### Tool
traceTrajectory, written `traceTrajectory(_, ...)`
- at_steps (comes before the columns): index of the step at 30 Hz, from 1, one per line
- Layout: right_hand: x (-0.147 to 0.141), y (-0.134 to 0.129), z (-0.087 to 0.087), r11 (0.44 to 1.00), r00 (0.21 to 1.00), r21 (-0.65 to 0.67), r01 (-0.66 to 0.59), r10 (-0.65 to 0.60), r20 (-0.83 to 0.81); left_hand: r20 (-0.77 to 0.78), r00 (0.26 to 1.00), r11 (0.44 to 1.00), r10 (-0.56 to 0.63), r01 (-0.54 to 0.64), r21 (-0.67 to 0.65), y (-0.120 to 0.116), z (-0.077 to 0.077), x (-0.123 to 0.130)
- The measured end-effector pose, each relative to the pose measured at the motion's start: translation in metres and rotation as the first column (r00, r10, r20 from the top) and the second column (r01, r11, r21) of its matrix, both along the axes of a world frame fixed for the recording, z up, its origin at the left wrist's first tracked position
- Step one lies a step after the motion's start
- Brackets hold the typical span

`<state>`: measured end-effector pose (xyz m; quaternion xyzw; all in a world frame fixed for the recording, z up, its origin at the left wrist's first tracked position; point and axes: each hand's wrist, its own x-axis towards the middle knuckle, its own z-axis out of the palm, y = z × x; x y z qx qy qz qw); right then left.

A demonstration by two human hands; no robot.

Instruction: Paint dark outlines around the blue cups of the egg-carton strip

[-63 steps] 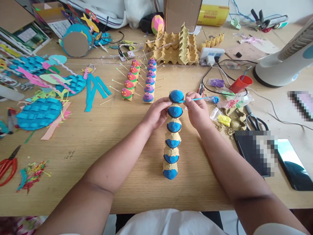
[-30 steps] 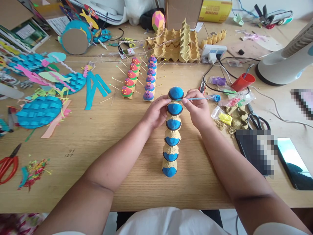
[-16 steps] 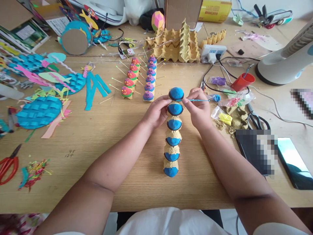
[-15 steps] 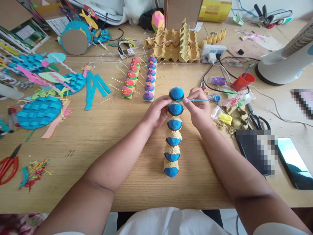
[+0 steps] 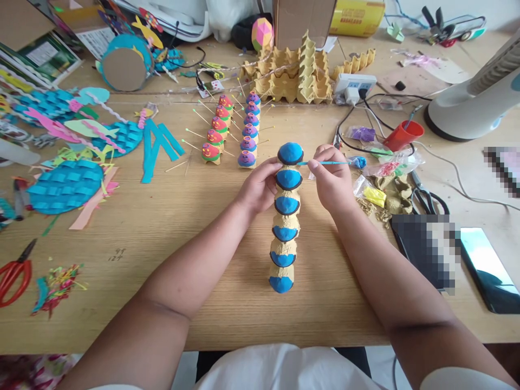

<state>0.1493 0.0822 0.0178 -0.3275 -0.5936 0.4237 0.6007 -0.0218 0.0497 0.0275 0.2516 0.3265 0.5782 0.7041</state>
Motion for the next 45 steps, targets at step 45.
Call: traceTrajectory(45,0.004,-0.007,0.003,0.858,0.928,-0.410,-0.309,0.178,-0.327,-0.033,0.999,0.997,-0.012,0.010,-0.070,-0.001,-0.001,0.003)
